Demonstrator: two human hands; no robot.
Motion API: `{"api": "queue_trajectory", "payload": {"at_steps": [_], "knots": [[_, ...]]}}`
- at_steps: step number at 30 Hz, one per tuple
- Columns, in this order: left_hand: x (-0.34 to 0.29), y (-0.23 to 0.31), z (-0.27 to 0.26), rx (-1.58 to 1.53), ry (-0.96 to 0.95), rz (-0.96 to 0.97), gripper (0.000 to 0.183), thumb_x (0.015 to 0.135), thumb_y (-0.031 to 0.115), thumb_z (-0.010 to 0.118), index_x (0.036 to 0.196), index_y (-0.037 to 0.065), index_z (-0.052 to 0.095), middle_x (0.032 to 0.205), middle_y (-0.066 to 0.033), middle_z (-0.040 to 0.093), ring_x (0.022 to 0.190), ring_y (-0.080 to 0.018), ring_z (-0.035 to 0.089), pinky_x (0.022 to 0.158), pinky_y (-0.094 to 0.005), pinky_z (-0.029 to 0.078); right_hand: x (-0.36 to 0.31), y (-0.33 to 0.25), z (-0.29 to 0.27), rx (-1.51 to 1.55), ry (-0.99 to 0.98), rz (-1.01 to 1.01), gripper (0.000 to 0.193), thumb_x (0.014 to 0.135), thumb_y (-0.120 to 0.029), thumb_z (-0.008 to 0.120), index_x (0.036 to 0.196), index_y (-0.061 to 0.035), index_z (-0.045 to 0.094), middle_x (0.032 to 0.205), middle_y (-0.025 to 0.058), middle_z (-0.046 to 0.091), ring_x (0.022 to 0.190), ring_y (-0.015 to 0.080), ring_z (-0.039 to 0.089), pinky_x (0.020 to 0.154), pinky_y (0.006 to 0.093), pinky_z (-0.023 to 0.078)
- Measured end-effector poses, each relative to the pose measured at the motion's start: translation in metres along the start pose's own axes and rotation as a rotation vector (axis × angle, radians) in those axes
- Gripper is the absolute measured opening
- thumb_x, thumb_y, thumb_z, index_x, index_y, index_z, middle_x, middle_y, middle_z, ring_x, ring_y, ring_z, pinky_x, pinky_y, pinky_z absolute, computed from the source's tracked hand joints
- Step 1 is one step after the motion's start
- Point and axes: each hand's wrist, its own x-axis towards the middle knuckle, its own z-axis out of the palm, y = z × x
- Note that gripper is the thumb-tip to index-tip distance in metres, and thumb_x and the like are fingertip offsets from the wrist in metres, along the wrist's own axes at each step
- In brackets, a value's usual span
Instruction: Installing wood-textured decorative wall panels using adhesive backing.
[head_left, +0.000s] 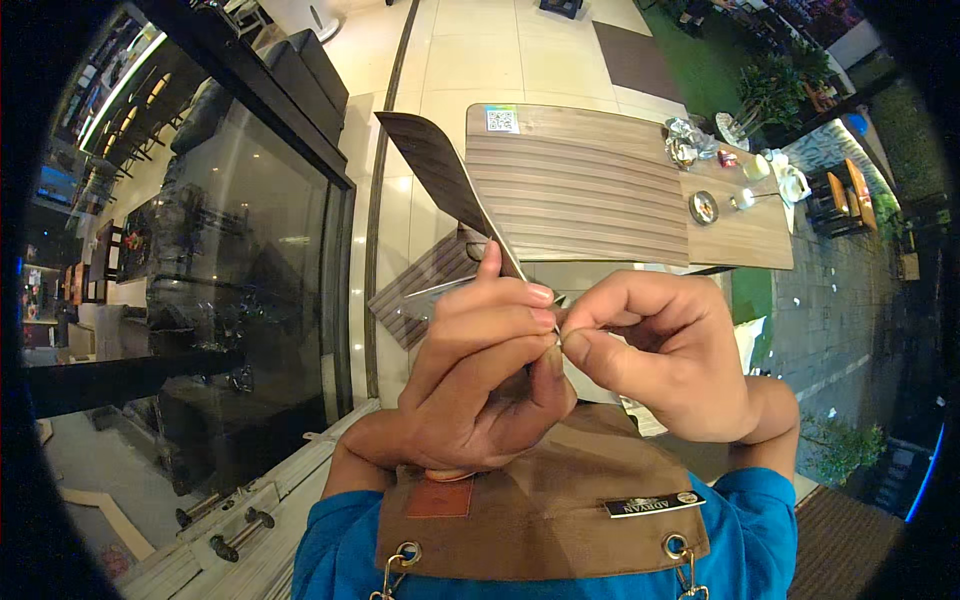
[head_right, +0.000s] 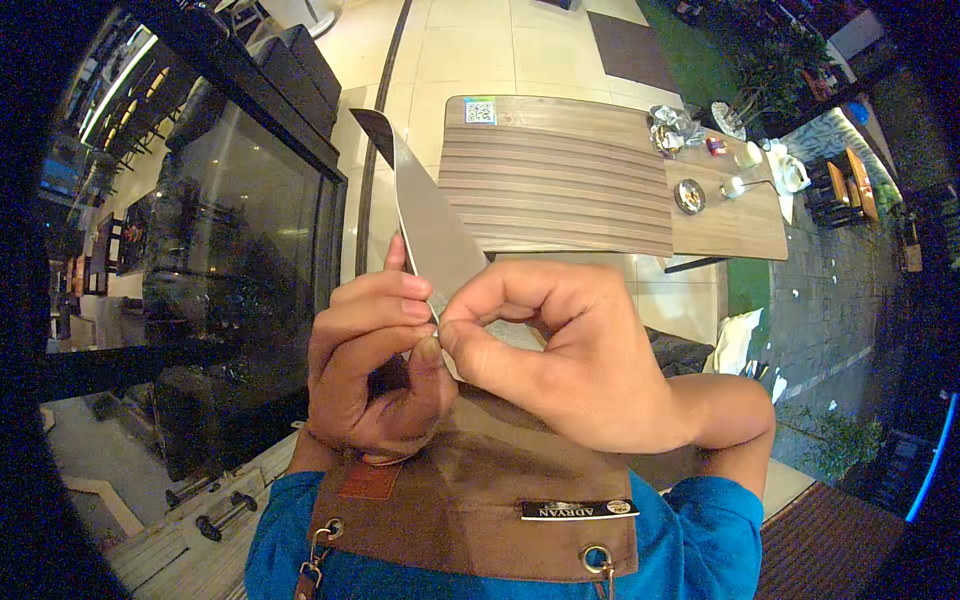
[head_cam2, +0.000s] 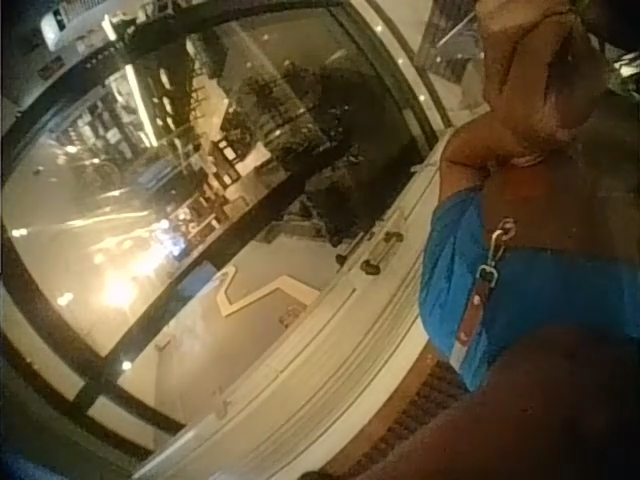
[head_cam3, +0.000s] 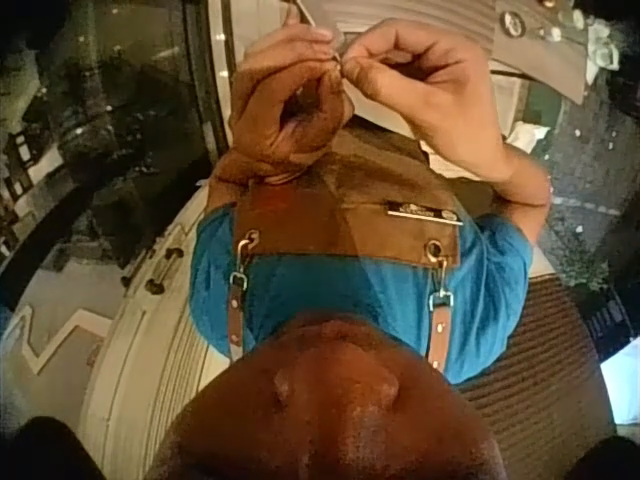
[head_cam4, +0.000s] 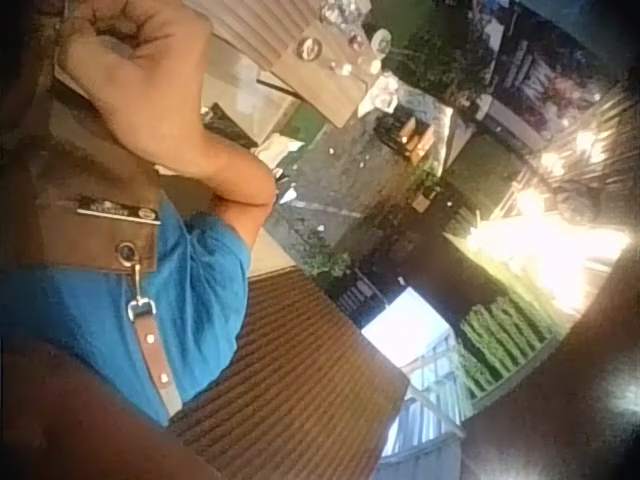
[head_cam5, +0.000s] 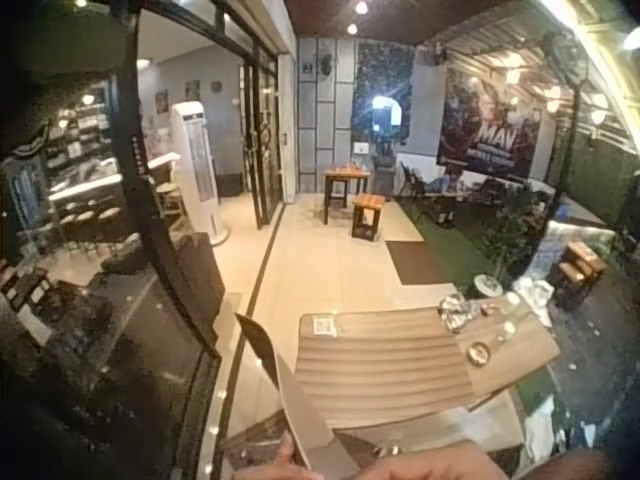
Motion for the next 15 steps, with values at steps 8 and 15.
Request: {"api": "queue_trajectory", "payload": {"at_steps": [8, 15], "knots": [[-0.0013, 0.0007, -0.0002, 0.017, -0.02, 0.033, 0.022, 0.078, -0.005, 0.068, 0.099, -0.001, 0.061, 0.106, -0.0099, 0.059, 0.101, -0.0275, 0.063, 0.106, -0.0532, 0.04, 0.0015, -0.0041, -0.002, 0.025, -0.054, 0.032, 0.004, 0.089, 0.002, 0.063, 0.093, 0.0033, 0.064, 0.082, 0.0012, 0.065, 0.07, 0.0022, 0.053, 0.059, 0.0184, 0.041], [-0.0015, 0.0012, -0.0022, -0.028, -0.06, 0.048, 0.024, 0.078, -0.005, 0.068, 0.101, -0.002, 0.061, 0.107, -0.0098, 0.059, 0.103, -0.028, 0.062, 0.106, -0.0543, 0.039, -0.0001, -0.0034, -0.0026, 0.024, -0.053, 0.037, 0.003, 0.089, 0.002, 0.063, 0.092, 0.0035, 0.064, 0.081, 0.0016, 0.065, 0.069, 0.0027, 0.053, 0.057, 0.0189, 0.041]]}}
